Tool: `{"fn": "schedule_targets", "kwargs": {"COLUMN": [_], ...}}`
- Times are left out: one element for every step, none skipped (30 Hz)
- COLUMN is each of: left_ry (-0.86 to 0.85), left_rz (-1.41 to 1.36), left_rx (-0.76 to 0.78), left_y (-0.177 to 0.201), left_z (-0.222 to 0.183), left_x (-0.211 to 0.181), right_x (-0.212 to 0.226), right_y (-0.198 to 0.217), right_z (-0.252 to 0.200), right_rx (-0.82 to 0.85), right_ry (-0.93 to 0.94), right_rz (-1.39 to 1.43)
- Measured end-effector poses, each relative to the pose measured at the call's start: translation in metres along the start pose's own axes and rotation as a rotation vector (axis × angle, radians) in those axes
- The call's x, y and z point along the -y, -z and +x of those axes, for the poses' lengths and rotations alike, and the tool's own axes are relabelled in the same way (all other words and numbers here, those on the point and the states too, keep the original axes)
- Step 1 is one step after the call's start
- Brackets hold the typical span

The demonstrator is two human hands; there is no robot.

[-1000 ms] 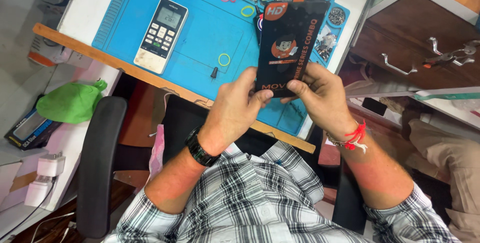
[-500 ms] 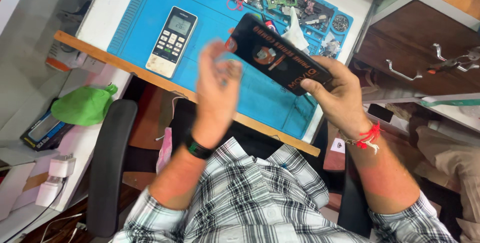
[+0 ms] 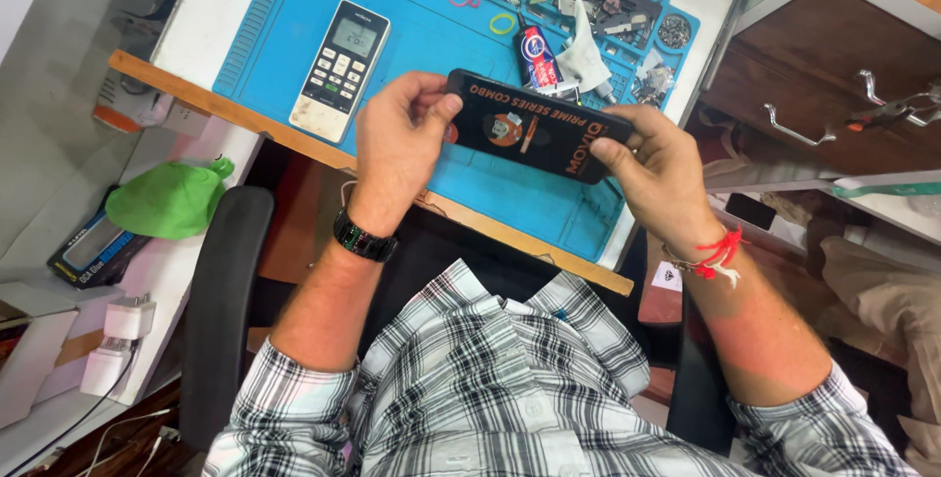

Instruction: The person disassembles a smartphone, removes the back cover, and uses a prying tool to detach the battery. They then place a new battery into the device and reattach the back cover.

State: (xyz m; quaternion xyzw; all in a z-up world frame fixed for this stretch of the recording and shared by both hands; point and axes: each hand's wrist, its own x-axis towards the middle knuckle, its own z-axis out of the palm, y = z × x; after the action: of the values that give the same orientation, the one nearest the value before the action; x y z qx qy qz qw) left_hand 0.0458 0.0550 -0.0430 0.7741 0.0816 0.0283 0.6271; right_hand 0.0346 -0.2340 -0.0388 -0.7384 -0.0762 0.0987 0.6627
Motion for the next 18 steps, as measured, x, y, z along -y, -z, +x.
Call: {"fn": "schedule_targets", "kwargs": {"left_ry": [0.004, -0.109, -0.222, -0.336, -0.191, -0.044, 0.103, 0.219, 0.336, 0.456, 0.388, 0.32, 0.252, 0.228, 0.203, 0.181, 0.132, 0.082], "left_rz": [0.02, 0.017, 0.015, 0.014, -0.118, -0.253, -0.386, -0.532, -0.676, -0.819, -0.781, -0.742, -0.702, -0.693, -0.684, -0.677, -0.624, -0.571], "left_rx": [-0.005, -0.021, -0.034, -0.048, -0.028, -0.004, 0.023, 0.081, 0.14, 0.2, 0.162, 0.123, 0.084, 0.041, -0.001, -0.044, -0.125, -0.206], "left_y": [0.0, 0.001, 0.002, 0.005, 0.008, 0.009, 0.012, 0.015, 0.021, 0.026, 0.027, 0.028, 0.031, 0.039, 0.048, 0.057, 0.066, 0.076], "left_z": [0.001, 0.002, 0.003, 0.004, 0.005, 0.005, 0.006, 0.008, 0.011, 0.013, 0.015, 0.015, 0.016, 0.017, 0.019, 0.019, 0.02, 0.02], "left_x": [-0.001, -0.003, -0.005, -0.007, -0.009, -0.011, -0.012, -0.013, -0.013, -0.012, -0.009, -0.005, -0.001, 0.003, 0.007, 0.012, 0.015, 0.018], "right_x": [0.002, 0.006, 0.011, 0.016, 0.02, 0.025, 0.03, 0.035, 0.04, 0.043, 0.045, 0.045, 0.044, 0.041, 0.037, 0.032, 0.026, 0.019], "right_y": [-0.003, -0.006, -0.009, -0.014, -0.02, -0.025, -0.03, -0.033, -0.036, -0.039, -0.042, -0.046, -0.05, -0.055, -0.06, -0.064, -0.071, -0.08], "right_z": [-0.002, -0.004, -0.008, -0.01, -0.01, -0.01, -0.01, -0.006, 0.001, 0.007, 0.01, 0.013, 0.016, 0.02, 0.025, 0.027, 0.029, 0.032], "right_rx": [-0.03, -0.065, -0.1, -0.133, -0.138, -0.143, -0.145, -0.072, 0.004, 0.083, 0.118, 0.153, 0.189, 0.155, 0.122, 0.091, 0.086, 0.082], "right_ry": [0.036, 0.101, 0.165, 0.231, 0.363, 0.492, 0.622, 0.753, 0.884, 1.012, 1.023, 1.035, 1.046, 0.987, 0.928, 0.866, 0.763, 0.661], "right_rz": [-0.024, -0.163, -0.303, -0.44, -0.539, -0.639, -0.74, -0.803, -0.864, -0.923, -0.959, -0.994, -1.028, -0.937, -0.847, -0.757, -0.765, -0.77]}}
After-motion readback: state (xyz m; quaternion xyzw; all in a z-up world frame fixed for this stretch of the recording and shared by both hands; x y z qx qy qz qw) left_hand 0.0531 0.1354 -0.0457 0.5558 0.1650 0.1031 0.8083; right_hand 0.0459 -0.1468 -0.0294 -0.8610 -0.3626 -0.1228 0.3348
